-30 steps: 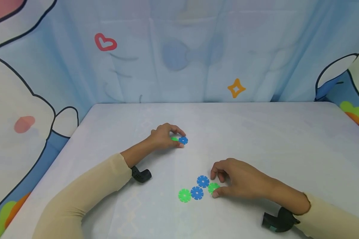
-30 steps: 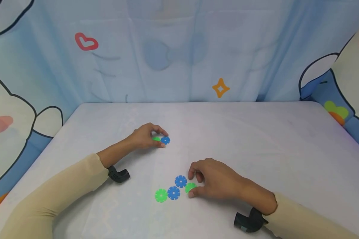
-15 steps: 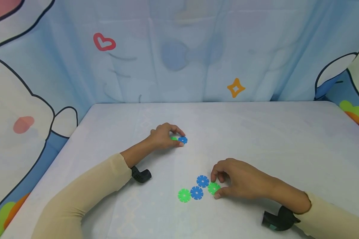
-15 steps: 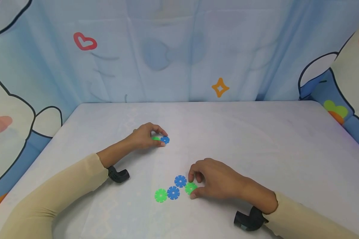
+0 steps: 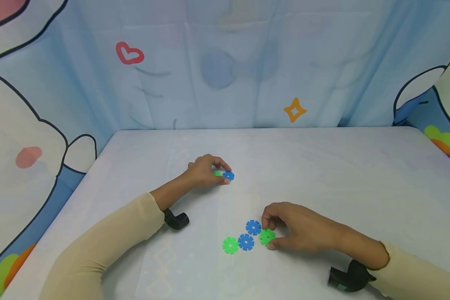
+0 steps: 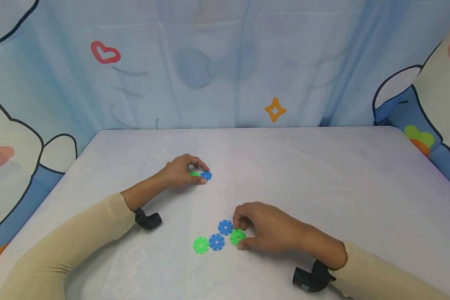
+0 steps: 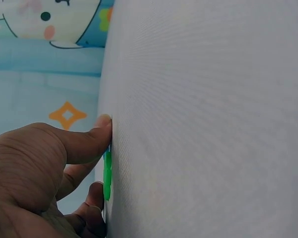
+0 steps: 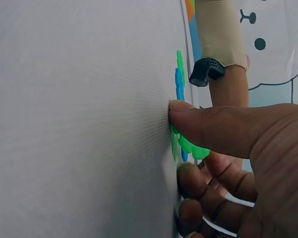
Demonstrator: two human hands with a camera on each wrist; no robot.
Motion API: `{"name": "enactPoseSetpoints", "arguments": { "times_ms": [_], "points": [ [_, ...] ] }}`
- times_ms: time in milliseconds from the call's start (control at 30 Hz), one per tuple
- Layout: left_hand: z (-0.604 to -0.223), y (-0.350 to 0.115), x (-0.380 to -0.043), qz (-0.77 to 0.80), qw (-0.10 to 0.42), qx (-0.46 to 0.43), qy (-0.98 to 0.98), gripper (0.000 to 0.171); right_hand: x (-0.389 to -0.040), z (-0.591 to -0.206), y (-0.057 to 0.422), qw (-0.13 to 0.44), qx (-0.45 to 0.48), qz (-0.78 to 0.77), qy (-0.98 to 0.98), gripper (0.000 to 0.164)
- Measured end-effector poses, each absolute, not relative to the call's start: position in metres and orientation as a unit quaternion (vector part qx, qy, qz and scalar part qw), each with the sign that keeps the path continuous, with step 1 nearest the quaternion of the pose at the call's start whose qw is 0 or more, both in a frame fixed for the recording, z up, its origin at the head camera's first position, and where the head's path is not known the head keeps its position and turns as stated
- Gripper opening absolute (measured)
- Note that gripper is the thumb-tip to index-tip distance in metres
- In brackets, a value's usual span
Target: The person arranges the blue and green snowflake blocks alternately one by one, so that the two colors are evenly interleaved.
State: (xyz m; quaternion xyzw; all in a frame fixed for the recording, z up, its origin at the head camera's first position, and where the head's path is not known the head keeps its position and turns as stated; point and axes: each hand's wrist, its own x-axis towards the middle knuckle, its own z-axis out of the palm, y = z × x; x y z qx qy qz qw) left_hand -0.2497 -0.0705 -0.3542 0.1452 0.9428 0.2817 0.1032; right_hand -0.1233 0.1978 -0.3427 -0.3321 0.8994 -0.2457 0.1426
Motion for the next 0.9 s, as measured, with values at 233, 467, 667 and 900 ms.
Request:
{"name": "enactPoseSetpoints", "arguments": {
  "times_ms": [233,467,667,900],
  "points": [
    [-0.3558,-0.0709,-0.2508,0.28,0.099,0.149,0.943,0.028,-0.1241,-0.343,0.1976,0.16,-0.348,-0.258,0.887,0.029],
    [-0.3565,-0.0713,-0.2511,0.276,0.094,0.157,0.944,0.028,-0.1251,-0.3448,0.199,0.167,-0.353,-0.27,0.88,0.026],
    [-0.3553,-0.0712,-0.2493,0.274,0.09,0.159,0.944,0.028,-0.1254,-0.3441,0.1992,0.173,-0.357,-0.275,0.876,0.028],
    [-0.3547,-0.0705,-0.2478,0.268,0.088,0.162,0.946,0.027,-0.1251,-0.3434,0.1991,0.179,-0.361,-0.278,0.872,0.031]
  ]
}}
